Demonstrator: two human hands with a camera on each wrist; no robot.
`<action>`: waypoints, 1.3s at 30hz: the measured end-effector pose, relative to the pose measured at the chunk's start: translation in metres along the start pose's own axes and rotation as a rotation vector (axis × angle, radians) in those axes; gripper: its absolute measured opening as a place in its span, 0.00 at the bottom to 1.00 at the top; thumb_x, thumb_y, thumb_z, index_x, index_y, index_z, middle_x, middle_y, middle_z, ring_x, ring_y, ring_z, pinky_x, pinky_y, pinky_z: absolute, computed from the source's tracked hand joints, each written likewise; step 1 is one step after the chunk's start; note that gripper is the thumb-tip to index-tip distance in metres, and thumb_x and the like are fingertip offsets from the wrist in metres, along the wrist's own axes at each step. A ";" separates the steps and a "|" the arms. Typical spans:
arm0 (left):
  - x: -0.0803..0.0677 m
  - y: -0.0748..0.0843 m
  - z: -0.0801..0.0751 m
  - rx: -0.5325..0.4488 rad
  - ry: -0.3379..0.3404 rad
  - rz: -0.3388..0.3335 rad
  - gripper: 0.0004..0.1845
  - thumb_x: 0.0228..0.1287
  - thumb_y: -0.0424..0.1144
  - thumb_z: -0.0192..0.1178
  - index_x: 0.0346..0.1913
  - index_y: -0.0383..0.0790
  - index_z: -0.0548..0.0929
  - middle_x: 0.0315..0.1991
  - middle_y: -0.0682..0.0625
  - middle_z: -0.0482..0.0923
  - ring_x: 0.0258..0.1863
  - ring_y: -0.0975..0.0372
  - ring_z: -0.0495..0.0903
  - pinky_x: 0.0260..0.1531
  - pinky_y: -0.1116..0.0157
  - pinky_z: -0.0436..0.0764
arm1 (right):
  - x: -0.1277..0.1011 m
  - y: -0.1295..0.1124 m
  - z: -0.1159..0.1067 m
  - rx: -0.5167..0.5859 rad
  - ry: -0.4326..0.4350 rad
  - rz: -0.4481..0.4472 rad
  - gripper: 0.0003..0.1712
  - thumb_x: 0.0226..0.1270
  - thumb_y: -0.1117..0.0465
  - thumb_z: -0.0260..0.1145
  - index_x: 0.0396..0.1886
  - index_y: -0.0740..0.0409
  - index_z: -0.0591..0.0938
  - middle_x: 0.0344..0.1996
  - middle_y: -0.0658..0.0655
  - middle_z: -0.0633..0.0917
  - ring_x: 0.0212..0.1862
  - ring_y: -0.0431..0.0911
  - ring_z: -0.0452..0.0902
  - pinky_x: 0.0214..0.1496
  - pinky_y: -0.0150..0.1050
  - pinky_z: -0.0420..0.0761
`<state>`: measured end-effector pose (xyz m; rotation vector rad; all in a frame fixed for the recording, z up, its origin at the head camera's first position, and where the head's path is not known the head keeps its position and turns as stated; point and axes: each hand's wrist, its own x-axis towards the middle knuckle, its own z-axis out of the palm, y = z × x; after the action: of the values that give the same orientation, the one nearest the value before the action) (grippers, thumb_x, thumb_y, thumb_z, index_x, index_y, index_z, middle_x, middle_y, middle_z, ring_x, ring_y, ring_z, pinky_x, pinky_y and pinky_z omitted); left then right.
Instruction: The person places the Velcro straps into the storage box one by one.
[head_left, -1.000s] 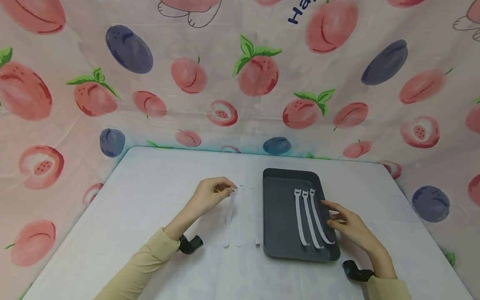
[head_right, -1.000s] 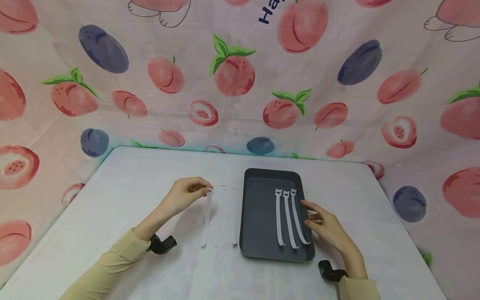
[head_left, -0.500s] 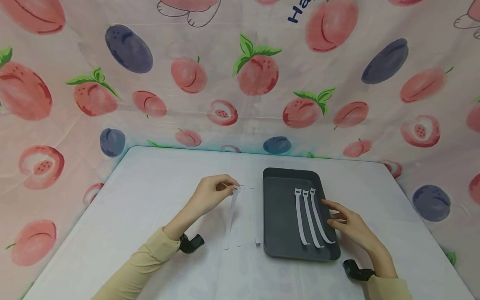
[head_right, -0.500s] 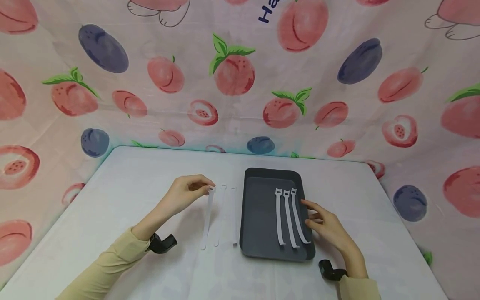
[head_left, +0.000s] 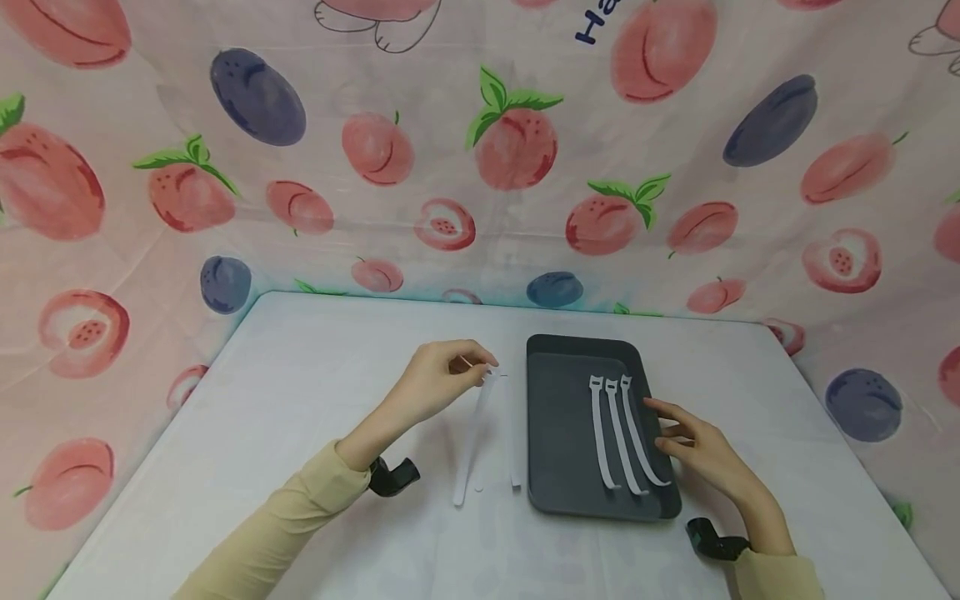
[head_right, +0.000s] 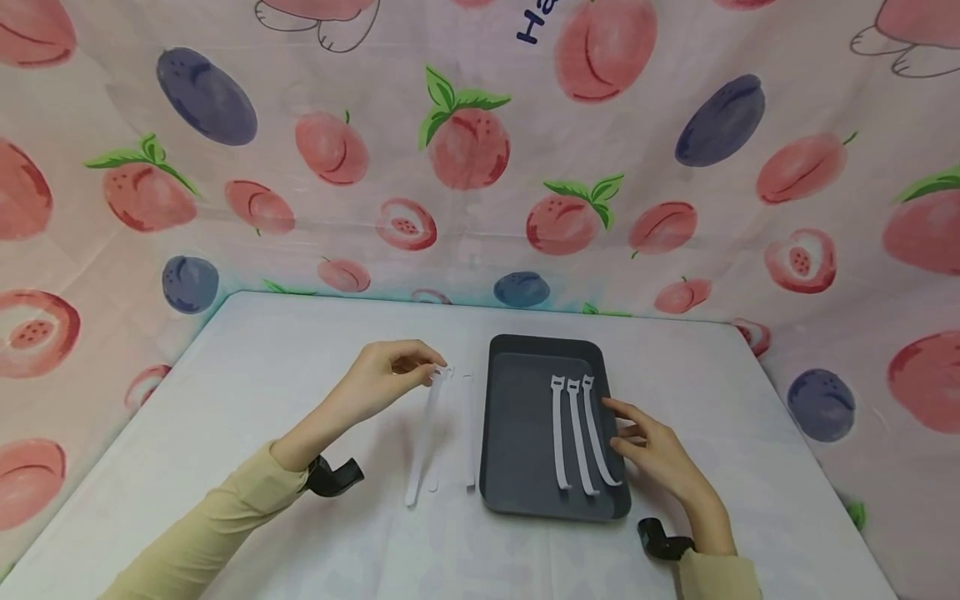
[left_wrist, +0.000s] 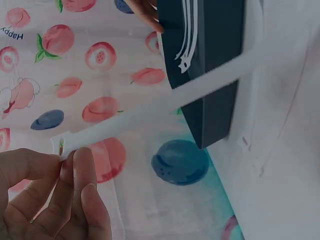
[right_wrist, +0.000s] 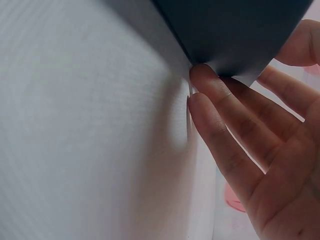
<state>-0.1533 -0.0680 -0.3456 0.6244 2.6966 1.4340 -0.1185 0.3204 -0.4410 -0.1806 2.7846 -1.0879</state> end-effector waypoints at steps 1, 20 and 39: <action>0.000 0.003 0.000 -0.004 -0.002 0.009 0.08 0.65 0.36 0.58 0.42 0.47 0.87 0.29 0.53 0.85 0.30 0.64 0.83 0.36 0.65 0.78 | 0.000 0.001 0.000 0.000 0.002 -0.003 0.34 0.68 0.58 0.61 0.72 0.51 0.64 0.66 0.68 0.70 0.54 0.60 0.79 0.49 0.60 0.78; 0.031 0.023 0.030 -0.107 -0.074 0.050 0.08 0.67 0.37 0.58 0.44 0.47 0.86 0.28 0.52 0.85 0.26 0.67 0.82 0.28 0.68 0.75 | 0.000 -0.001 0.001 0.002 -0.003 0.011 0.34 0.68 0.58 0.61 0.73 0.50 0.63 0.67 0.68 0.69 0.54 0.59 0.78 0.49 0.60 0.77; 0.080 0.029 0.071 -0.184 -0.138 0.031 0.09 0.66 0.36 0.58 0.45 0.43 0.86 0.29 0.47 0.86 0.28 0.65 0.83 0.32 0.73 0.75 | 0.000 -0.002 0.000 -0.001 0.008 0.014 0.34 0.67 0.58 0.62 0.72 0.50 0.65 0.66 0.67 0.70 0.54 0.60 0.79 0.49 0.59 0.78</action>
<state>-0.2028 0.0314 -0.3505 0.7257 2.4275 1.5612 -0.1183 0.3188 -0.4400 -0.1577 2.7892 -1.0861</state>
